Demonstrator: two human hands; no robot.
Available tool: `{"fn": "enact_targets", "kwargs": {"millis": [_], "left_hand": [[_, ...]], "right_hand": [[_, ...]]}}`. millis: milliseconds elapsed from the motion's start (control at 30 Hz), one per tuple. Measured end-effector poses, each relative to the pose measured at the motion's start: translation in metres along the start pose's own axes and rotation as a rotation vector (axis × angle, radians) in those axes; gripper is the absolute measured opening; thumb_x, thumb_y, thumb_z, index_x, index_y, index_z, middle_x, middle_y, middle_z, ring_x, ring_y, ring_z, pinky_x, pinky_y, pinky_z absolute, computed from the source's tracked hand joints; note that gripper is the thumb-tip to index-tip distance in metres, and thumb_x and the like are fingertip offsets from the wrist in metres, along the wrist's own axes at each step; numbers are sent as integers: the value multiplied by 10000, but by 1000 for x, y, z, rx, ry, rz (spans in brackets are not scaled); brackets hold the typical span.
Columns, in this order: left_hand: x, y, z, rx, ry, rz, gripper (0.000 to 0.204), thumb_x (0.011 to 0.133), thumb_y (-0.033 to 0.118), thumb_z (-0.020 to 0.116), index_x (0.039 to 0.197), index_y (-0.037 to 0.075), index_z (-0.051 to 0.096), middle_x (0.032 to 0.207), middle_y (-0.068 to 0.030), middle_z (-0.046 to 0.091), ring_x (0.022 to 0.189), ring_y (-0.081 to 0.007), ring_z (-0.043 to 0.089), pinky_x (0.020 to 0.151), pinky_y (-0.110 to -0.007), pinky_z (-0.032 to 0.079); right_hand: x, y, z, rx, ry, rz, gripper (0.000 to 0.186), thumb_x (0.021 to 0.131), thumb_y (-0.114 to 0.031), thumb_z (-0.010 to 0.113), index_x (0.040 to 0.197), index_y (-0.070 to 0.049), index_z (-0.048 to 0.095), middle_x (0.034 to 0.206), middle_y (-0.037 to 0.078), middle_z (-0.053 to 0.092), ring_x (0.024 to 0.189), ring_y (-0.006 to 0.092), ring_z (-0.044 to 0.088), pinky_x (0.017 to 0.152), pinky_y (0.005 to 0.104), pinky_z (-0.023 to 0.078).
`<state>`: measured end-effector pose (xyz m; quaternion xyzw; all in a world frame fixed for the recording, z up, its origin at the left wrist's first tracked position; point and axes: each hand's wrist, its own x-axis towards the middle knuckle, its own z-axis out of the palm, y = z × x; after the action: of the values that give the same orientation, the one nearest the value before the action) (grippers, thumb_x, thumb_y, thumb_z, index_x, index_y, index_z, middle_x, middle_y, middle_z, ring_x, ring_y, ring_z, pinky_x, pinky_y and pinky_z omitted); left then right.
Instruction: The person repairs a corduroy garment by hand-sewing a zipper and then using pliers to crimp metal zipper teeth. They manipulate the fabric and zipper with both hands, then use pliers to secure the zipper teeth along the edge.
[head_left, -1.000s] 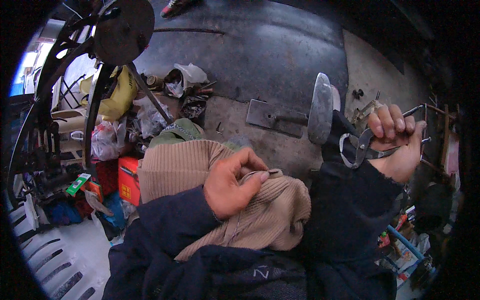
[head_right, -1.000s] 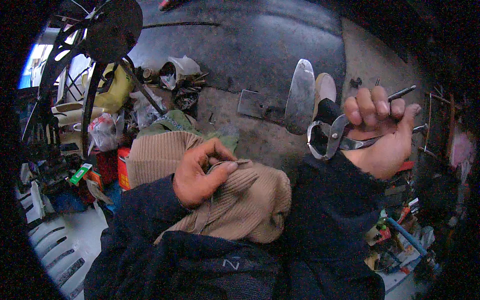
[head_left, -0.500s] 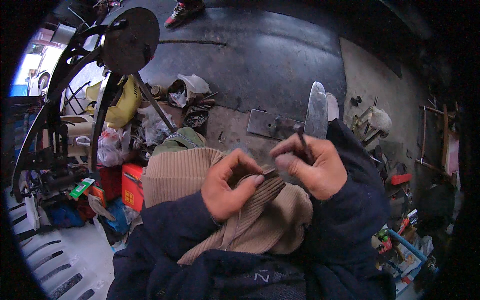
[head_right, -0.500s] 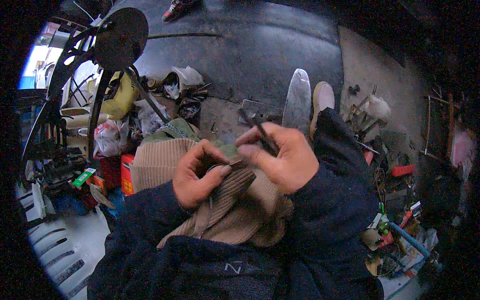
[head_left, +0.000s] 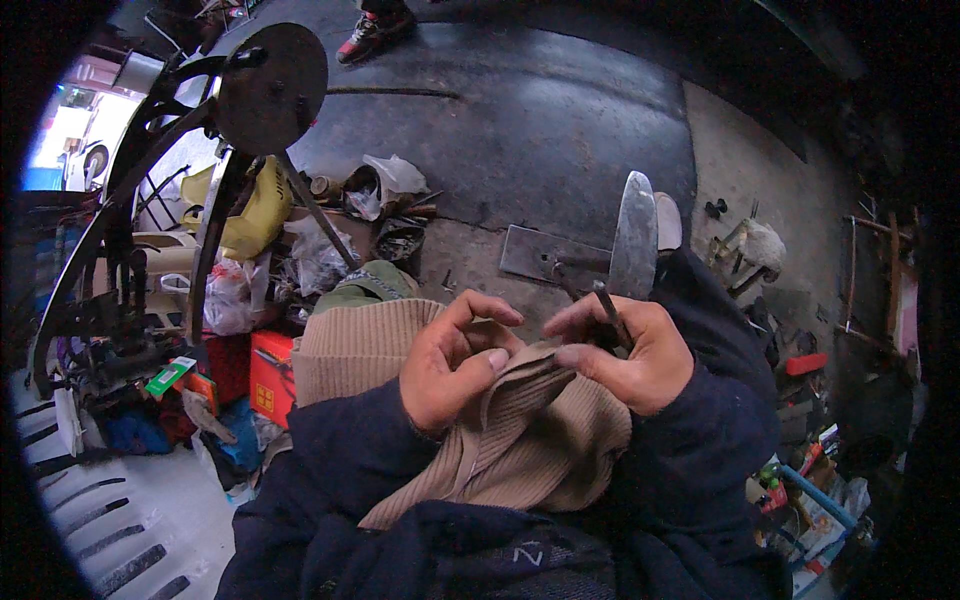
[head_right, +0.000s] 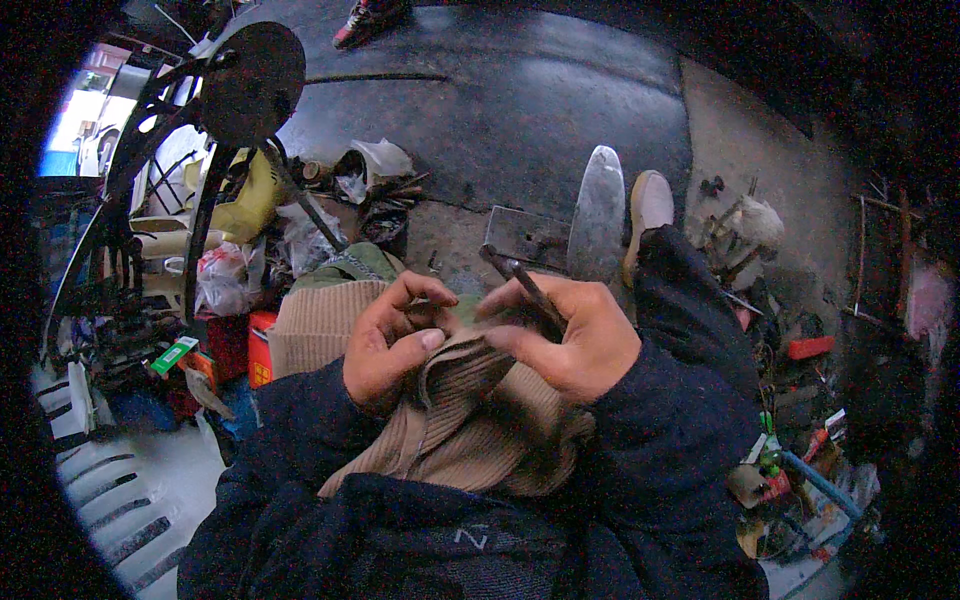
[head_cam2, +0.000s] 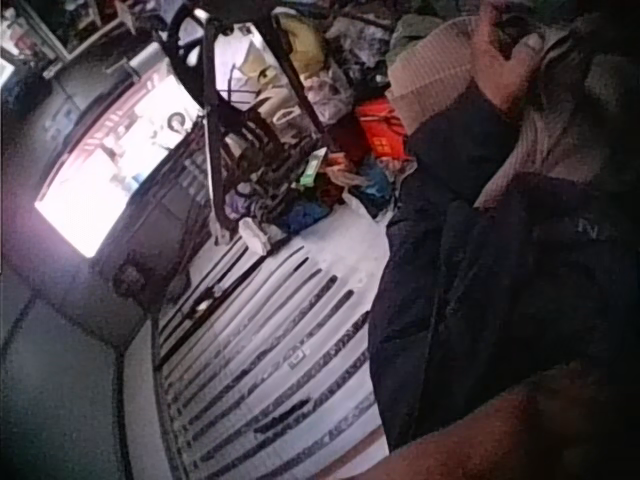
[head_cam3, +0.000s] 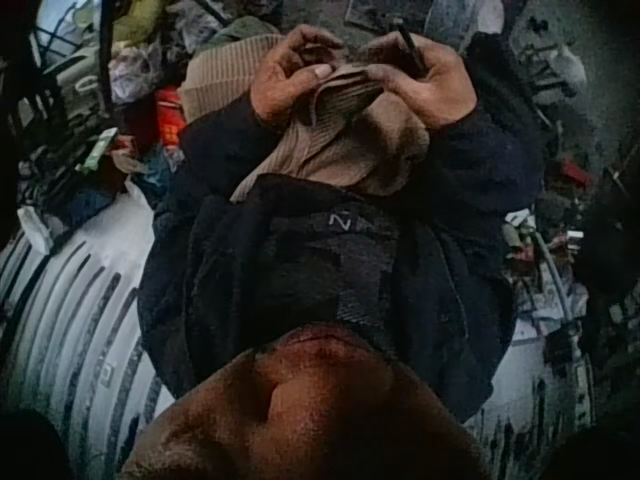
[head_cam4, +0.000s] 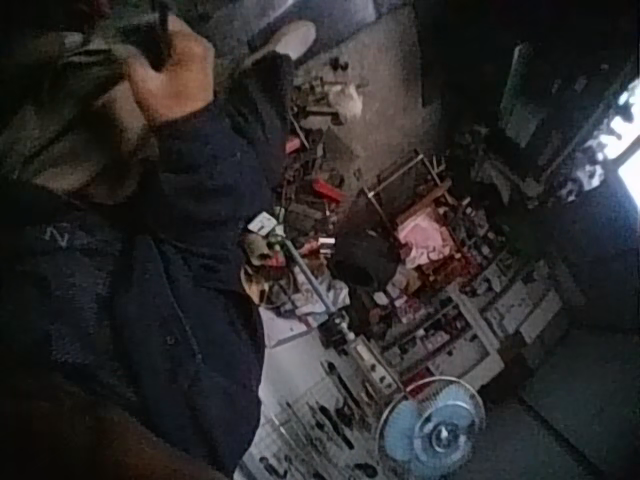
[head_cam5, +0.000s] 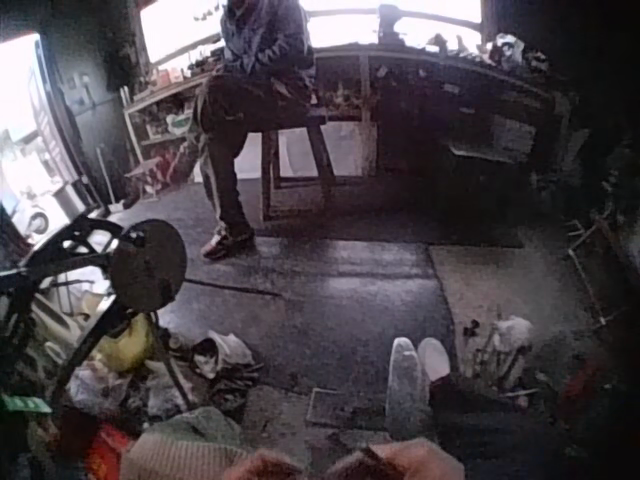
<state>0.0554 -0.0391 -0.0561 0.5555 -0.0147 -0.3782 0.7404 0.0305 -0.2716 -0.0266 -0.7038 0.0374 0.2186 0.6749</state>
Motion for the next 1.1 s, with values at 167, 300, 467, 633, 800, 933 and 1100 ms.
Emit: {"fn": "enact_targets", "kwargs": {"millis": [167,300,467,633,800,933,1100], "left_hand": [[0,5,-1,32,-46,11,476,840,30,530,1304,47,424,1099,-131,573,1061,-178,568,981,-337,435],[-8,12,-2,208,-112,29,561,812,7,500,1359,44,380,1123,-136,551,1109,-193,538,1020,-350,407],[-18,16,-2,307,-82,46,632,810,-39,444,1419,74,325,1141,-141,518,1116,-209,529,1032,-359,400],[-22,16,2,166,-21,90,698,813,-54,450,1466,97,253,1175,-151,526,1131,-223,552,1019,-360,426],[-30,19,7,150,43,154,704,822,-72,419,1474,108,225,1191,-160,542,1144,-230,553,1025,-364,425],[-36,18,13,161,74,251,681,830,-105,376,1463,114,255,1208,-156,522,1168,-212,526,1035,-352,402],[-41,17,17,314,148,352,580,837,-100,421,1386,77,358,1187,-130,526,1140,-202,541,1015,-341,416]], "right_hand": [[0,0,-3,-149,-66,31,90,845,-38,679,912,21,674,859,55,627,845,115,601,764,259,463],[-6,-6,-10,-45,-183,-52,94,856,-57,676,894,29,672,901,80,657,881,148,622,821,270,467],[-9,-13,-9,101,-413,-38,122,859,-78,696,902,36,685,917,89,701,888,155,643,855,283,482],[0,3,14,102,-183,52,169,859,-72,716,995,23,679,894,55,692,858,120,632,796,267,500],[1,13,19,199,-56,-34,281,868,-73,717,1125,16,648,954,54,680,877,122,628,828,269,504],[0,8,20,241,-92,22,322,863,-77,727,1156,23,643,954,53,679,892,115,626,842,268,502],[-3,6,20,178,-227,31,288,834,-154,757,1053,13,673,914,54,697,874,97,615,815,287,500]]}}
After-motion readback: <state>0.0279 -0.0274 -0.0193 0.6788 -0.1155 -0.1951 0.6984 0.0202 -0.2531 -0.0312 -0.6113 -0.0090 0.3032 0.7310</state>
